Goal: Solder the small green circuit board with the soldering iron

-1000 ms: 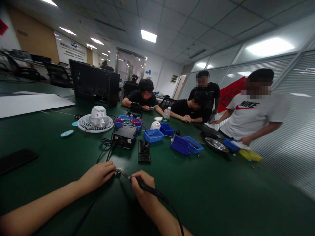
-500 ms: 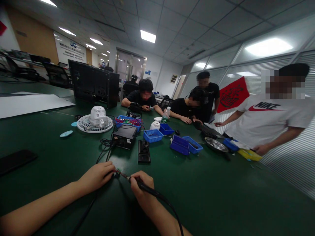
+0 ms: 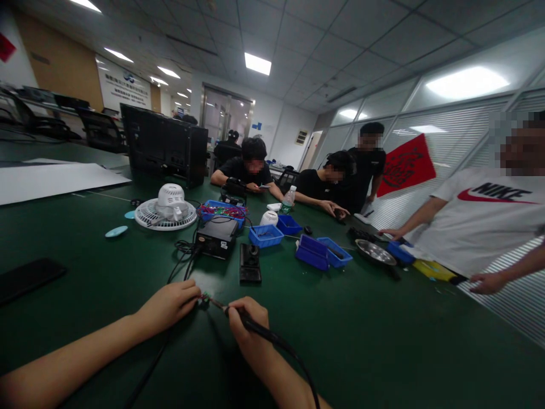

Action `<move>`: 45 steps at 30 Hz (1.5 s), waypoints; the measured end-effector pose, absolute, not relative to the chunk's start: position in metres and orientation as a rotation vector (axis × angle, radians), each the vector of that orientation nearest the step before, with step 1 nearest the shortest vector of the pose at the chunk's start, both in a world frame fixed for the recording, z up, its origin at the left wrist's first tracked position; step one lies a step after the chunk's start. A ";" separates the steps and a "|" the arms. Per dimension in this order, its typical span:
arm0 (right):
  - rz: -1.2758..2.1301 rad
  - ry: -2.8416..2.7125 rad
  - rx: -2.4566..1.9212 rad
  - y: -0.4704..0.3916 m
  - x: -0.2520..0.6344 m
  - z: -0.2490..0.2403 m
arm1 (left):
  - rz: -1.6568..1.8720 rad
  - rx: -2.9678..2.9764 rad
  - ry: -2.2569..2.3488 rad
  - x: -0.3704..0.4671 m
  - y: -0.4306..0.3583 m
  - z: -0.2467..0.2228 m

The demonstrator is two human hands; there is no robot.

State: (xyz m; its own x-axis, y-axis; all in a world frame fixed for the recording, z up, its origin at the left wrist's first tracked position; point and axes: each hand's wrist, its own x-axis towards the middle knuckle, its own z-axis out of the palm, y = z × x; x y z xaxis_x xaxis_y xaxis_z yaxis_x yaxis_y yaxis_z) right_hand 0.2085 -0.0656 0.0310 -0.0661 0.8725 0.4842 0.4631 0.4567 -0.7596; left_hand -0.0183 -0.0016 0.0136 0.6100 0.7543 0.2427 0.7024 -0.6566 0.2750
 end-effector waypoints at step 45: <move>0.519 -1.732 -1.202 -0.065 0.209 0.028 | 0.487 2.625 1.229 -0.020 0.000 0.009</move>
